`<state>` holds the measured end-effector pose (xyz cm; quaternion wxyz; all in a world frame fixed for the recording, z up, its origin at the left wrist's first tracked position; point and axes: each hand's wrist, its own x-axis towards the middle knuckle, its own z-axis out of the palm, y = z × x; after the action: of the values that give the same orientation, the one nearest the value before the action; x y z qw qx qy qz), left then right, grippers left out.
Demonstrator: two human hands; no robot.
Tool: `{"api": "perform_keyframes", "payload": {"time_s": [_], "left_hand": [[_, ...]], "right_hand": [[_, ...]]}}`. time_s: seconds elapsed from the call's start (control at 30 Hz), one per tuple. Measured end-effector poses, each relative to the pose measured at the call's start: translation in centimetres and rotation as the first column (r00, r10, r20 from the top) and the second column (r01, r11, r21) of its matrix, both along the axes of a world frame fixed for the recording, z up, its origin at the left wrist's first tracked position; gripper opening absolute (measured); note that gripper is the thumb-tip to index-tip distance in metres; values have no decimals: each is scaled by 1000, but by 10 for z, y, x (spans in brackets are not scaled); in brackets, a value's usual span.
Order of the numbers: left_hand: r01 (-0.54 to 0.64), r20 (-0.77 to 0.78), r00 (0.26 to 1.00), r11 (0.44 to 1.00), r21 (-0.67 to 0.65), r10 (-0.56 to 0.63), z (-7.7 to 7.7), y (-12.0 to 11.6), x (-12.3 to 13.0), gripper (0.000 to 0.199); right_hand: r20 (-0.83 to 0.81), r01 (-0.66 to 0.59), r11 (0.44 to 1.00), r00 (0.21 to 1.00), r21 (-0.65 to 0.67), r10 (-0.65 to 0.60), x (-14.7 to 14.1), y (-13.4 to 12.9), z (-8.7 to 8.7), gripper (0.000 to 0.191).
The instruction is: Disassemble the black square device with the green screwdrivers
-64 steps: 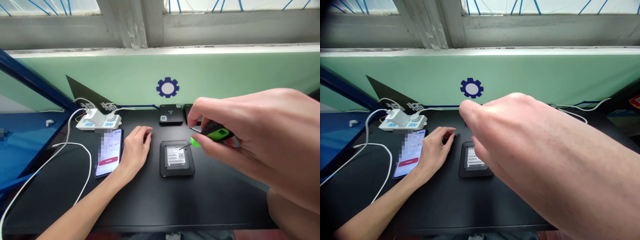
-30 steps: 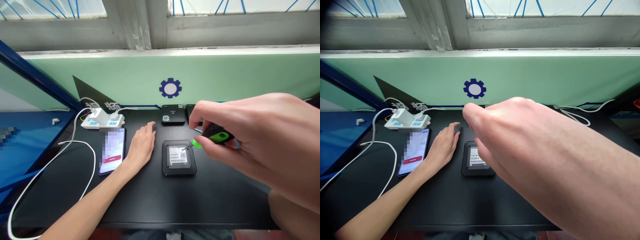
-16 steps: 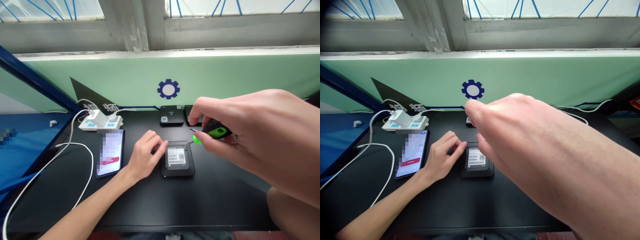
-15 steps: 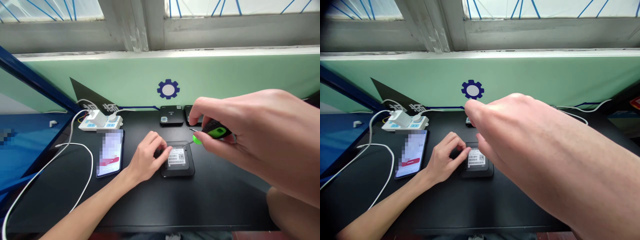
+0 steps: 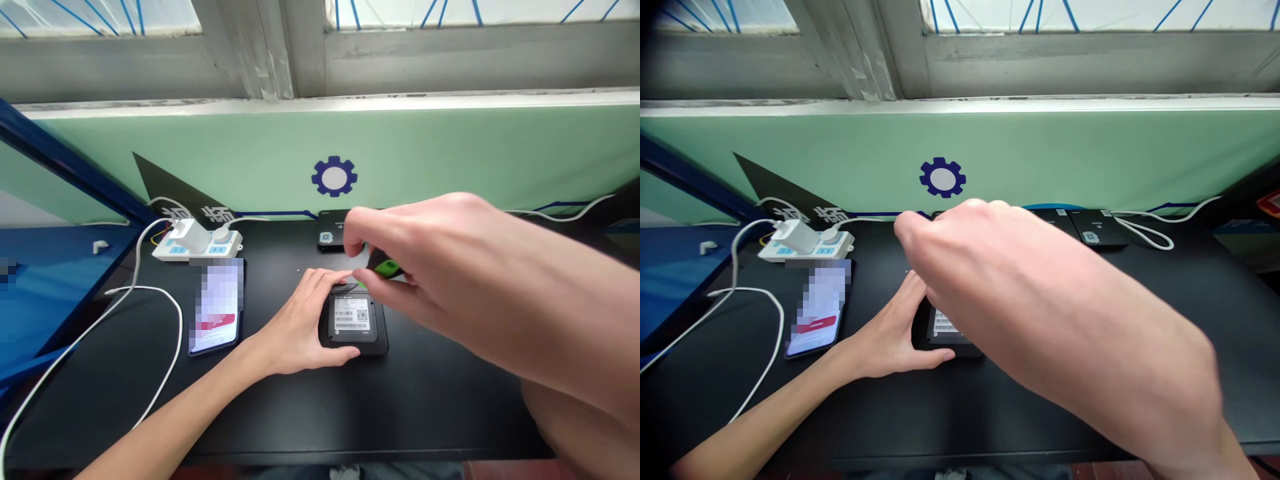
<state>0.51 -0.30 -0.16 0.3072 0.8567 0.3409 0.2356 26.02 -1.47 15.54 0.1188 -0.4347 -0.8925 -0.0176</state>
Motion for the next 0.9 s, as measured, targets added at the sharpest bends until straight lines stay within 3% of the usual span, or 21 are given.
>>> {"api": "perform_keyframes", "payload": {"time_s": [0.17, 0.3, 0.6, 0.77, 0.9], "left_hand": [[37, 7, 999, 988, -150, -37, 9, -1, 0, 112], [27, 13, 1000, 985, -172, -25, 15, 0, -1, 104], [50, 42, 998, 987, -156, -44, 0, 3, 1, 118], [62, 43, 998, 983, -173, -56, -2, 5, 3, 128], [38, 32, 999, 985, -171, -33, -5, 2, 4, 116]], "right_hand": [[2, -50, 999, 999, 0, 50, -14, 4, -3, 16], [-15, -56, 998, 998, -2, 56, -14, 6, -5, 11], [80, -33, 998, 996, 47, 29, -29, -1, -5, 22], [154, 35, 985, 986, 169, -62, -39, 2, -9, 36], [63, -27, 994, 998, 107, 21, -37, 6, -13, 9]]}}
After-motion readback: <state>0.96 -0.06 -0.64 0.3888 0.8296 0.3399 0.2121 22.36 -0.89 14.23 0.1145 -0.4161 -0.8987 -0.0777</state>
